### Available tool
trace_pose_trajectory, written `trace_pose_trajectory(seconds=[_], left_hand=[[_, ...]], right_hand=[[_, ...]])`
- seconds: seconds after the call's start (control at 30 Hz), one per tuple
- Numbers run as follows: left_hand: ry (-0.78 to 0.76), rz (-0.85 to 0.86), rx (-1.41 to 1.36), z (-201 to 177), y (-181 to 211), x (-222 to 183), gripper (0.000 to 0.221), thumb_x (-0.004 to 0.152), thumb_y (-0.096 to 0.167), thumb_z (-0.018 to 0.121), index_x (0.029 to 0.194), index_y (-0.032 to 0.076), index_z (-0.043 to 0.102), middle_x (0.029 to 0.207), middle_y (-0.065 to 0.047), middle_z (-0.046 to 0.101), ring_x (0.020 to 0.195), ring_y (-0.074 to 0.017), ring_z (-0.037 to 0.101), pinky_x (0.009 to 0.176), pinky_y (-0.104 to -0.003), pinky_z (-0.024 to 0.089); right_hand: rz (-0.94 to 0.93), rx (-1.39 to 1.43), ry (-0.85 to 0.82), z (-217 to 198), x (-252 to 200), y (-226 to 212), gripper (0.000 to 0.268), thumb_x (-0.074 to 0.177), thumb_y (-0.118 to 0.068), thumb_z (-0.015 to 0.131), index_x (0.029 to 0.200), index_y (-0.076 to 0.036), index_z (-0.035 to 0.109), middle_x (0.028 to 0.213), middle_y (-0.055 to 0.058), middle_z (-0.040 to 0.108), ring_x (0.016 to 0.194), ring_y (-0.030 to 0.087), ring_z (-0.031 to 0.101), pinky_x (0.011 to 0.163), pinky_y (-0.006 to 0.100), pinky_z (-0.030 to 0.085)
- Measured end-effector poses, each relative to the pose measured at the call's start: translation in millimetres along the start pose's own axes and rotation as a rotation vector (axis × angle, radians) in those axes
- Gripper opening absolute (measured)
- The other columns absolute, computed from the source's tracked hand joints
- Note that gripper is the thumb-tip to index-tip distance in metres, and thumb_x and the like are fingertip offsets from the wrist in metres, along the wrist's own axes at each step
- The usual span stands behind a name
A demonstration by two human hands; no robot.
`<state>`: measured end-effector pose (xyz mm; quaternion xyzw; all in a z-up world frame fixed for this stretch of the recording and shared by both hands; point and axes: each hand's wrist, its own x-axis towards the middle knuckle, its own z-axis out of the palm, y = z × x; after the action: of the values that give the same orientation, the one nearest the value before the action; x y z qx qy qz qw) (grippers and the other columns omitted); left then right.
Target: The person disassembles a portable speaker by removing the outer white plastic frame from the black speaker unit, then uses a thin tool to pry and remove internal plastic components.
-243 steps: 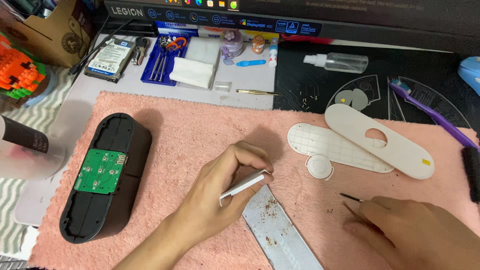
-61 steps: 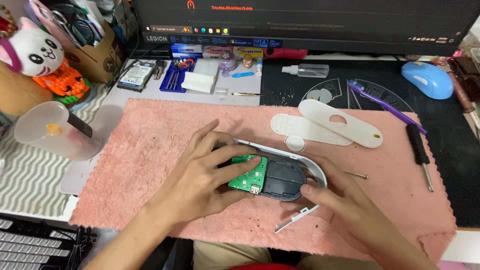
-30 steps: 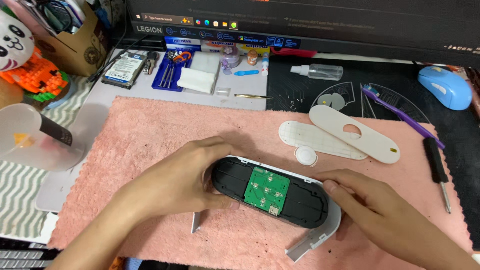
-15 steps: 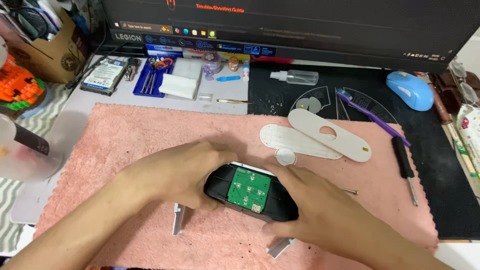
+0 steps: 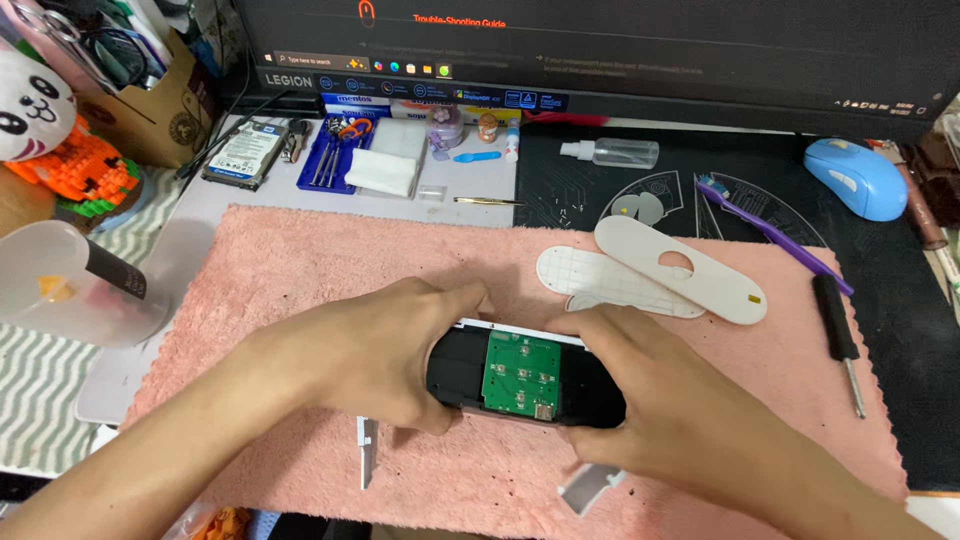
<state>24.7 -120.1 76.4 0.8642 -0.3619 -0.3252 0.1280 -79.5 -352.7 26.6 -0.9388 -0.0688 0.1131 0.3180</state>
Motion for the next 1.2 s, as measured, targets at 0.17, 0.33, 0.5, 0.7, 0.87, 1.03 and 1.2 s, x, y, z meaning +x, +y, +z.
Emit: trace_pose_trajectory(seconds=[0.17, 0.33, 0.5, 0.7, 0.87, 1.03, 1.2], left_hand=[[0.099, 0.218, -0.013, 18.3, -22.4, 4.3, 0.061, 0.061, 0.023, 0.08, 0.116, 0.013, 0.056, 0.119, -0.008, 0.066, 0.112, -0.0273, 0.062, 0.086, -0.036, 0.051], [0.173, 0.316, -0.041, 21.4, -19.5, -1.5, 0.092, 0.06, 0.016, 0.081, 0.146, 0.017, 0.048, 0.151, -0.01, 0.056, 0.126, -0.0355, 0.056, 0.097, -0.042, 0.047], [0.186, 0.328, -0.031, 23.5, -24.4, -1.5, 0.095, 0.051, 0.02, 0.087, 0.14, 0.018, 0.054, 0.126, -0.01, 0.069, 0.115, -0.0322, 0.062, 0.09, -0.04, 0.05], [0.205, 0.38, -0.055, 28.9, -24.7, -5.7, 0.061, 0.057, 0.021, 0.077, 0.116, 0.018, 0.064, 0.105, -0.003, 0.076, 0.097, -0.0268, 0.07, 0.081, -0.037, 0.054], [0.227, 0.325, -0.039, 27.2, -19.7, -14.2, 0.056, 0.06, 0.028, 0.079, 0.113, 0.017, 0.065, 0.101, -0.003, 0.076, 0.09, -0.0257, 0.071, 0.077, -0.037, 0.053], [0.249, 0.366, -0.031, 30.0, -16.7, -19.5, 0.061, 0.058, 0.029, 0.075, 0.116, 0.015, 0.065, 0.098, -0.005, 0.078, 0.085, -0.0274, 0.072, 0.075, -0.038, 0.054], [0.188, 0.311, -0.057, 29.2, -10.7, -25.0, 0.038, 0.054, 0.021, 0.073, 0.09, 0.017, 0.061, 0.08, -0.001, 0.068, 0.069, -0.0224, 0.063, 0.062, -0.036, 0.05]], right_hand=[[-0.029, 0.041, -0.142, -12.0, 11.2, 6.6, 0.081, 0.063, -0.036, 0.092, 0.136, -0.03, 0.057, 0.135, -0.008, 0.066, 0.125, 0.011, 0.063, 0.102, 0.028, 0.046], [0.084, 0.244, -0.324, -22.1, 27.2, 20.8, 0.075, 0.07, -0.044, 0.081, 0.142, -0.031, 0.063, 0.132, -0.016, 0.075, 0.116, 0.0, 0.069, 0.096, 0.02, 0.053], [0.223, 0.383, -0.346, -20.8, 30.6, 15.9, 0.079, 0.064, -0.038, 0.086, 0.14, -0.027, 0.068, 0.129, -0.013, 0.08, 0.117, 0.002, 0.073, 0.099, 0.022, 0.055], [0.053, 0.638, -0.362, -11.4, 21.7, 24.8, 0.078, 0.073, -0.03, 0.082, 0.147, -0.019, 0.063, 0.152, -0.009, 0.069, 0.134, 0.005, 0.065, 0.111, 0.026, 0.049], [0.198, 0.721, -0.25, -15.3, 16.0, 17.9, 0.065, 0.072, -0.015, 0.083, 0.137, -0.012, 0.076, 0.134, 0.0, 0.083, 0.119, 0.011, 0.075, 0.103, 0.029, 0.058], [0.255, 0.71, -0.238, -17.2, 9.5, 9.7, 0.064, 0.075, -0.013, 0.079, 0.139, -0.012, 0.077, 0.129, 0.0, 0.086, 0.111, 0.012, 0.076, 0.099, 0.03, 0.062], [0.179, 0.661, -0.21, -11.5, 5.5, 22.8, 0.067, 0.069, -0.02, 0.085, 0.135, -0.016, 0.078, 0.142, -0.004, 0.081, 0.124, 0.009, 0.074, 0.105, 0.027, 0.057]])
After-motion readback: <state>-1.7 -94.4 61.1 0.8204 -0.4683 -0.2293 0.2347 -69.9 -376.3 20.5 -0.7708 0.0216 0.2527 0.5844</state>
